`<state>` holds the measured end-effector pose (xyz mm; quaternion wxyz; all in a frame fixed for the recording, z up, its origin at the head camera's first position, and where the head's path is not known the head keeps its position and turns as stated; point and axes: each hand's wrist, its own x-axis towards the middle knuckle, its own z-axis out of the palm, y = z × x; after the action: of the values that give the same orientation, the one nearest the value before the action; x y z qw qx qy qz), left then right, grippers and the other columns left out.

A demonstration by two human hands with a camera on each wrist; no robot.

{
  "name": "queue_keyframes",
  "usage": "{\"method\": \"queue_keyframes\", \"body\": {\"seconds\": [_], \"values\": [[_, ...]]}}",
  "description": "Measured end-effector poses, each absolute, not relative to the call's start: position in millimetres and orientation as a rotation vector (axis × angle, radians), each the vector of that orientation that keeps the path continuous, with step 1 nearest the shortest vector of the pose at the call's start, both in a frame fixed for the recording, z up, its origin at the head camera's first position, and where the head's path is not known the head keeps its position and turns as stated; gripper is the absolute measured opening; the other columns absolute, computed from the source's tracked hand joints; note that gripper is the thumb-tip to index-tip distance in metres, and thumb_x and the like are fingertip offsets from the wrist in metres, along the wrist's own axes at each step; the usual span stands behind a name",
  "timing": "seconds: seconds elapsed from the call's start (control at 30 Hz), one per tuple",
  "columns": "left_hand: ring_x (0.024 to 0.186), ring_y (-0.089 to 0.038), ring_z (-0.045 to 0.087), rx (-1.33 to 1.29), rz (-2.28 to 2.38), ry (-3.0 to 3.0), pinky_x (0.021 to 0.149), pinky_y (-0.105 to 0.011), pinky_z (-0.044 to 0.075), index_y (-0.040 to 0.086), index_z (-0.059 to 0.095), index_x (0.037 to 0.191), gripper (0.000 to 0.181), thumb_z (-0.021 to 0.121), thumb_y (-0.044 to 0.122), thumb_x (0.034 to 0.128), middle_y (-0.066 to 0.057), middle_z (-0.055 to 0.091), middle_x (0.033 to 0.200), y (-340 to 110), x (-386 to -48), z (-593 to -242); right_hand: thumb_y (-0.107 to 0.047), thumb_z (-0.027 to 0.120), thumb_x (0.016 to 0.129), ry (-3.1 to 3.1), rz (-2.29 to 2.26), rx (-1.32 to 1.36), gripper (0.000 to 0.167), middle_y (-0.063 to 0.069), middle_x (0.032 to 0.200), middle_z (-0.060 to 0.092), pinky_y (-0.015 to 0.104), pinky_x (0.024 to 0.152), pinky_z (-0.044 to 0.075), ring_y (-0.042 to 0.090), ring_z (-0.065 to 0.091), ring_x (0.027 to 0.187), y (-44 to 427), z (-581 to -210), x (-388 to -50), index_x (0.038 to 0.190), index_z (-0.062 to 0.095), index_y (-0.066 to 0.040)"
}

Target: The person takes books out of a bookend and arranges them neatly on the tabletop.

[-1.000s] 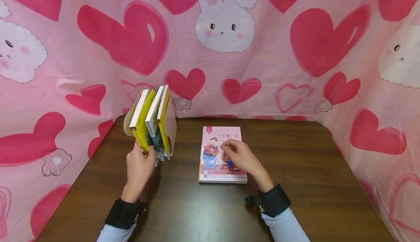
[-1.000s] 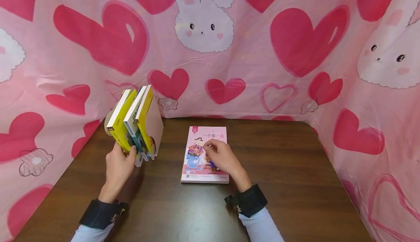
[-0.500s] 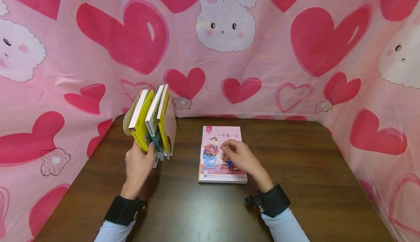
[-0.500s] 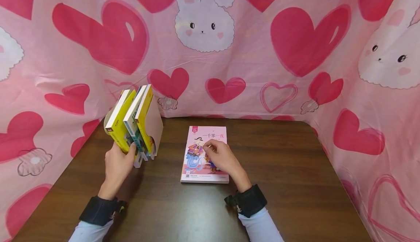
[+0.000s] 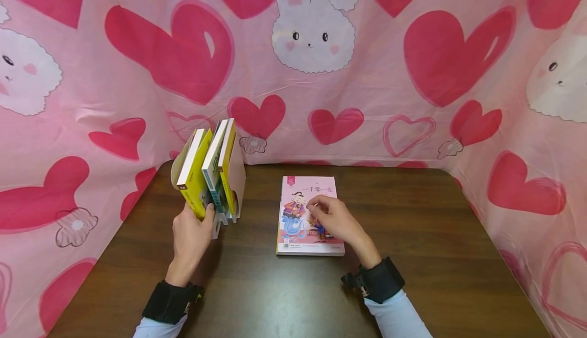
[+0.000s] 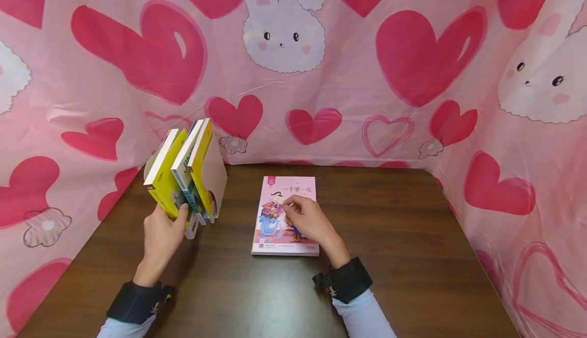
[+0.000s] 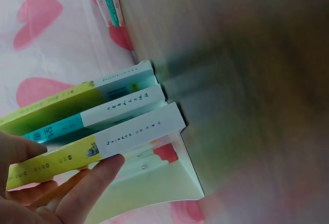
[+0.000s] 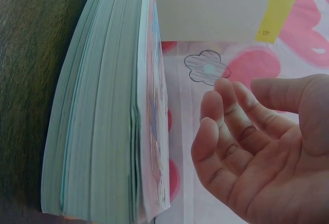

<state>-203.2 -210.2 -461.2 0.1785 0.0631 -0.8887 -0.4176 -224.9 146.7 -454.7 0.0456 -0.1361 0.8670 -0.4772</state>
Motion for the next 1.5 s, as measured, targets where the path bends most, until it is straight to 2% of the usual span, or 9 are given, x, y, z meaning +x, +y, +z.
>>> {"method": "queue_keyframes", "body": {"seconds": [0.47, 0.93, 1.5], "values": [[0.112, -0.046, 0.07, 0.192, -1.188, -2.444, 0.089, -0.058, 0.057, -0.001, 0.054, 0.14, 0.05, 0.067, 0.031, 0.104, -0.024, 0.067, 0.134, -208.9, -197.7, -470.0, -0.019, 0.062, 0.107, 2.632, -1.456, -0.404, 0.023, 0.01, 0.092, 0.067, 0.037, 0.074, 0.051, 0.022, 0.06, 0.083, 146.3, -452.8, -222.7, 0.121, 0.072, -0.004], [0.109, -0.049, 0.07, 0.164, -1.193, -2.436, 0.083, -0.059, 0.058, -0.004, 0.053, 0.139, 0.051, 0.071, 0.026, 0.103, -0.028, 0.067, 0.131, -208.4, -202.0, -465.4, -0.02, 0.062, 0.107, 2.613, -1.452, -0.396, 0.022, 0.011, 0.093, 0.068, 0.038, 0.076, 0.051, 0.023, 0.061, 0.084, 145.1, -454.0, -222.8, 0.121, 0.072, -0.006], [0.11, -0.049, 0.07, 0.197, -1.24, -2.431, 0.088, -0.06, 0.056, -0.005, 0.056, 0.139, 0.049, 0.066, 0.029, 0.1058, -0.029, 0.067, 0.131, -209.5, -198.8, -465.4, -0.021, 0.062, 0.108, 2.611, -1.447, -0.406, 0.022, 0.01, 0.094, 0.068, 0.038, 0.078, 0.052, 0.022, 0.061, 0.085, 146.0, -457.8, -225.2, 0.121, 0.072, -0.006]]}}
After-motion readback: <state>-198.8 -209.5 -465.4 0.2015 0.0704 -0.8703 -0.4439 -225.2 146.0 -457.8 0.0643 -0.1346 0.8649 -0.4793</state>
